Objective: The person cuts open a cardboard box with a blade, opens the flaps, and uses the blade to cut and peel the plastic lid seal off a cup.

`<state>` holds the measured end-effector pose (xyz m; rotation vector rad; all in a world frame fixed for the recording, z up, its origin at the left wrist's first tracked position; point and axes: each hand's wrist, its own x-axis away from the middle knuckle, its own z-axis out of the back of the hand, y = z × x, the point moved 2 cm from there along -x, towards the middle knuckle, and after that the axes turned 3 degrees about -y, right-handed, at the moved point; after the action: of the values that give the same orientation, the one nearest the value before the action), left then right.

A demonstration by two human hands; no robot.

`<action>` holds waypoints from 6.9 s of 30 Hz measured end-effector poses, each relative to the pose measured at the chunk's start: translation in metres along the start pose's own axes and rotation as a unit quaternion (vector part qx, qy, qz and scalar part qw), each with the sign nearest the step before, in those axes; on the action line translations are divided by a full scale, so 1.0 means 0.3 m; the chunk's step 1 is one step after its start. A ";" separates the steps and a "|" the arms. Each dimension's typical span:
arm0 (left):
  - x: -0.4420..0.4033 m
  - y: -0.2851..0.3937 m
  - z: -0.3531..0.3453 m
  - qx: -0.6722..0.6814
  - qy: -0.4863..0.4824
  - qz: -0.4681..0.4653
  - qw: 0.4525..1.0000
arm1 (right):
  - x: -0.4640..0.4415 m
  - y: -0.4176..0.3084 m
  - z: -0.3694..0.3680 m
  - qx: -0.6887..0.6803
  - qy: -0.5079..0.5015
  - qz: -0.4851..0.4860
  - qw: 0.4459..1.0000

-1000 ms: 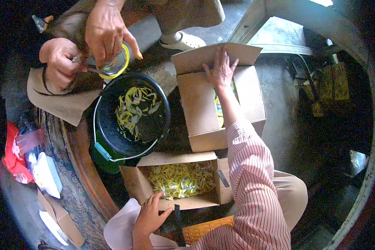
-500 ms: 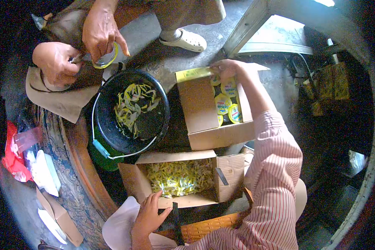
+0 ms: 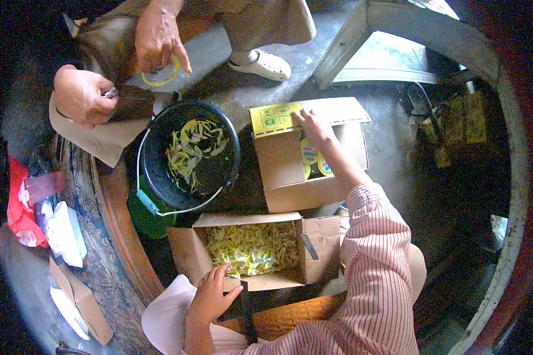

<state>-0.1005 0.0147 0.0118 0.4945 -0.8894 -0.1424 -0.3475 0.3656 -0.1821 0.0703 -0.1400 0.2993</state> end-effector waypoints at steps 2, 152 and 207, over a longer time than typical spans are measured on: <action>0.005 -0.001 0.002 -0.002 0.006 0.000 1.000 | 0.001 0.000 -0.001 -0.028 0.010 0.017 0.999; -0.033 0.080 -0.059 -0.083 0.020 0.018 0.996 | 0.505 0.358 -0.086 -0.139 -0.121 -0.411 0.893; 0.083 0.134 -0.049 -0.110 0.051 -0.026 0.992 | 0.392 0.306 0.102 -0.202 -0.084 -0.419 0.881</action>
<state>-0.0767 0.0474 0.0406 0.3165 -0.7515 -0.2579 -0.2674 0.4844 -0.1301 -0.2582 -0.3256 -0.6124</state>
